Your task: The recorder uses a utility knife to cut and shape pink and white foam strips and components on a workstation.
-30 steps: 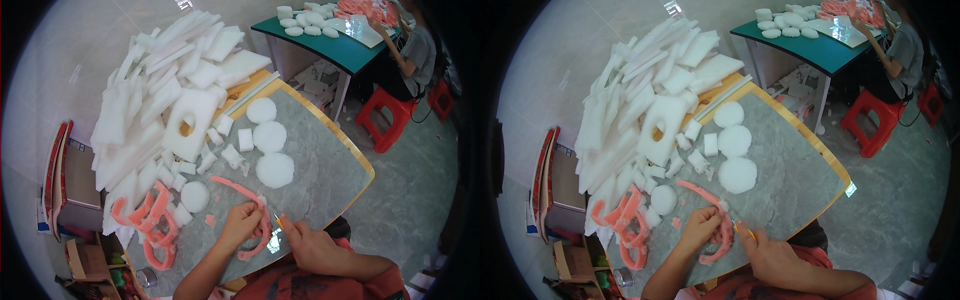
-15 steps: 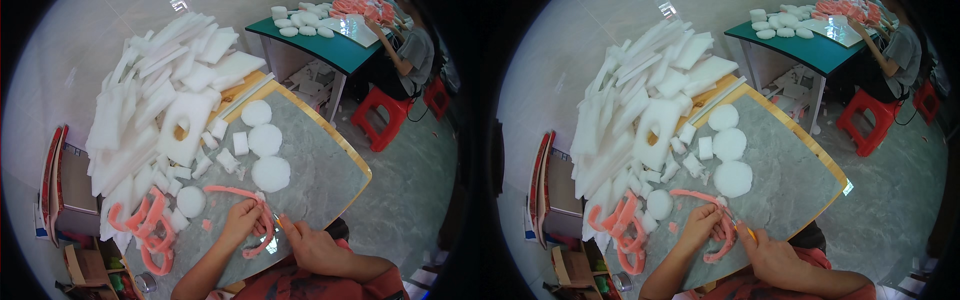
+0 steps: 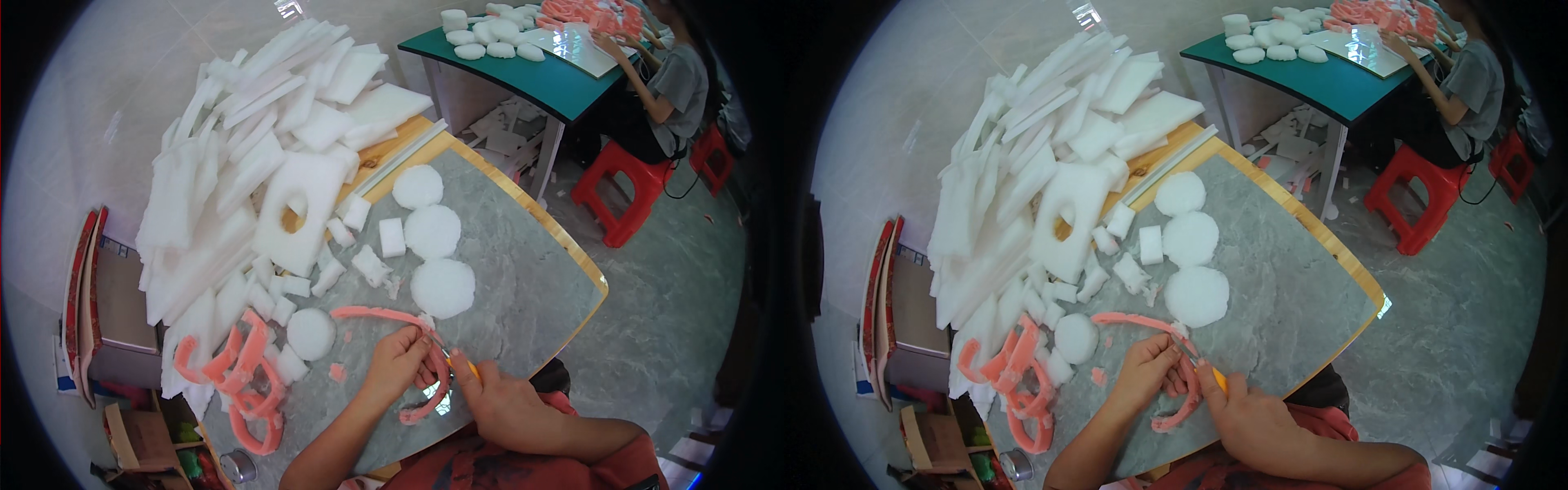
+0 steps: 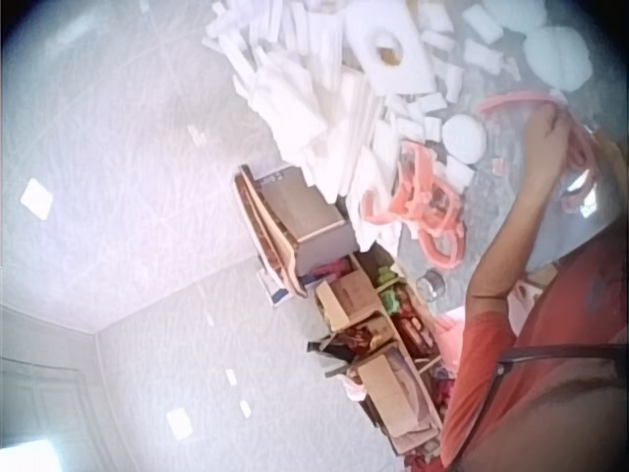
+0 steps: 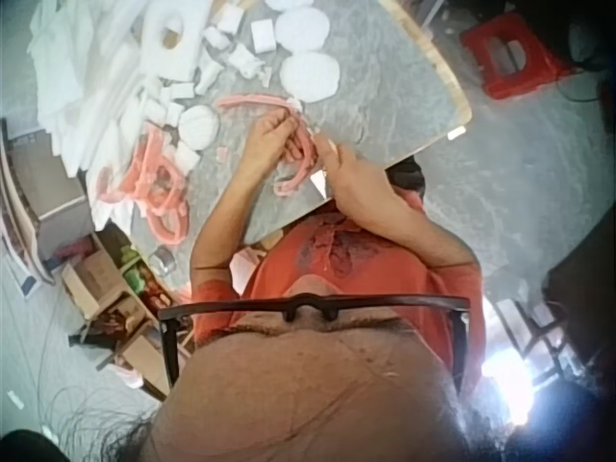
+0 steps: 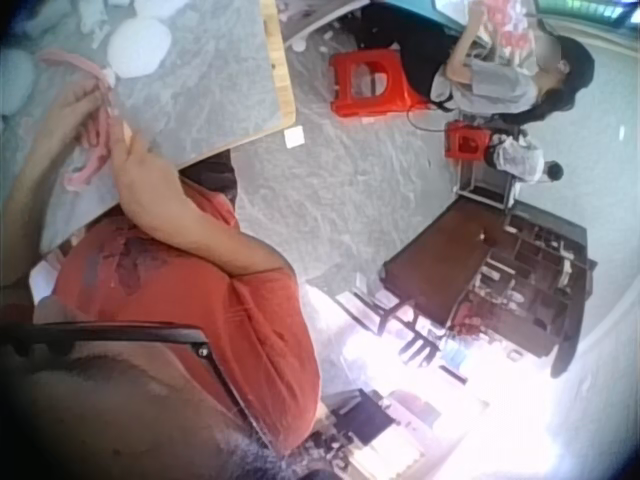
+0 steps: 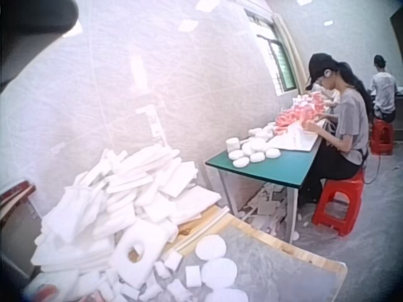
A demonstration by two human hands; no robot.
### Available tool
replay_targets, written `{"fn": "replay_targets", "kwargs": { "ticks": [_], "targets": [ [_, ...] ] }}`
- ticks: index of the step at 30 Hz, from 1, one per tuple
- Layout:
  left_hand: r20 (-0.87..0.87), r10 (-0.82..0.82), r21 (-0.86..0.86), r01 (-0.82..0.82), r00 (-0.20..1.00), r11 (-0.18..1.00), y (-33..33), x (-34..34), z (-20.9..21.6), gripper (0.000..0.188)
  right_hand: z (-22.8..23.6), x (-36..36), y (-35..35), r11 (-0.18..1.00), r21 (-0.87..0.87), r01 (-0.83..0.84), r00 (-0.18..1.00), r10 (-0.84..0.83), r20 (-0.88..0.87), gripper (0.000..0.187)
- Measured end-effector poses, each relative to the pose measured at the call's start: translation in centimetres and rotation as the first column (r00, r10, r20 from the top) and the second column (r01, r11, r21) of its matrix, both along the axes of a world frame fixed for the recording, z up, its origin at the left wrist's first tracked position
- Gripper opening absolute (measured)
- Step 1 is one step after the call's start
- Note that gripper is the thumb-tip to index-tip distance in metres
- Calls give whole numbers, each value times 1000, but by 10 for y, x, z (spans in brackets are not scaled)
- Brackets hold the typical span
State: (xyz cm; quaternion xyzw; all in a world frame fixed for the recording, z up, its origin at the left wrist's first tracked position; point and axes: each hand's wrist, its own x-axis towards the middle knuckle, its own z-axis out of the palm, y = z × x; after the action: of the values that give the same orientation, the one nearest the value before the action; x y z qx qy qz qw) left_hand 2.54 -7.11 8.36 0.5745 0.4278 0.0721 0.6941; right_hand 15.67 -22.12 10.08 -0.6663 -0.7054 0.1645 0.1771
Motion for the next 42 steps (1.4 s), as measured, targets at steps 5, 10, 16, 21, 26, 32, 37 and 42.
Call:
{"fn": "replay_targets", "kwargs": {
  "ticks": [5,10,16,21,26,32,37,42],
  "targets": [
    [-13,-4,52,5,1000,999,-3,3,2,23,8,-4,6,983,-181,-13,999,8,-31,67],
    [-15,-5,71,7,1000,997,-3,2,-1,24,9,-9,11,992,-127,9,1000,-6,23,65],
    [31,-6,79,4,1000,997,-2,1,-7,21,6,-12,19,999,-34,39,999,-38,37,62],
    [26,-17,82,14,1000,997,0,3,-9,18,4,-7,22,998,-38,42,998,-41,37,64],
    [87,15,92,-23,996,995,-1,2,4,15,8,25,18,980,-201,-6,945,-61,-322,69],
    [49,-50,460,22,998,888,18,-30,19,15,26,42,4,979,-111,171,759,-203,-619,69],
    [-158,-126,694,201,979,691,12,-40,93,9,20,49,1,969,15,248,744,-181,-643,70],
    [-263,-188,937,297,946,185,13,-42,107,24,21,47,-14,907,57,417,566,-210,-797,65]
  ]
}}
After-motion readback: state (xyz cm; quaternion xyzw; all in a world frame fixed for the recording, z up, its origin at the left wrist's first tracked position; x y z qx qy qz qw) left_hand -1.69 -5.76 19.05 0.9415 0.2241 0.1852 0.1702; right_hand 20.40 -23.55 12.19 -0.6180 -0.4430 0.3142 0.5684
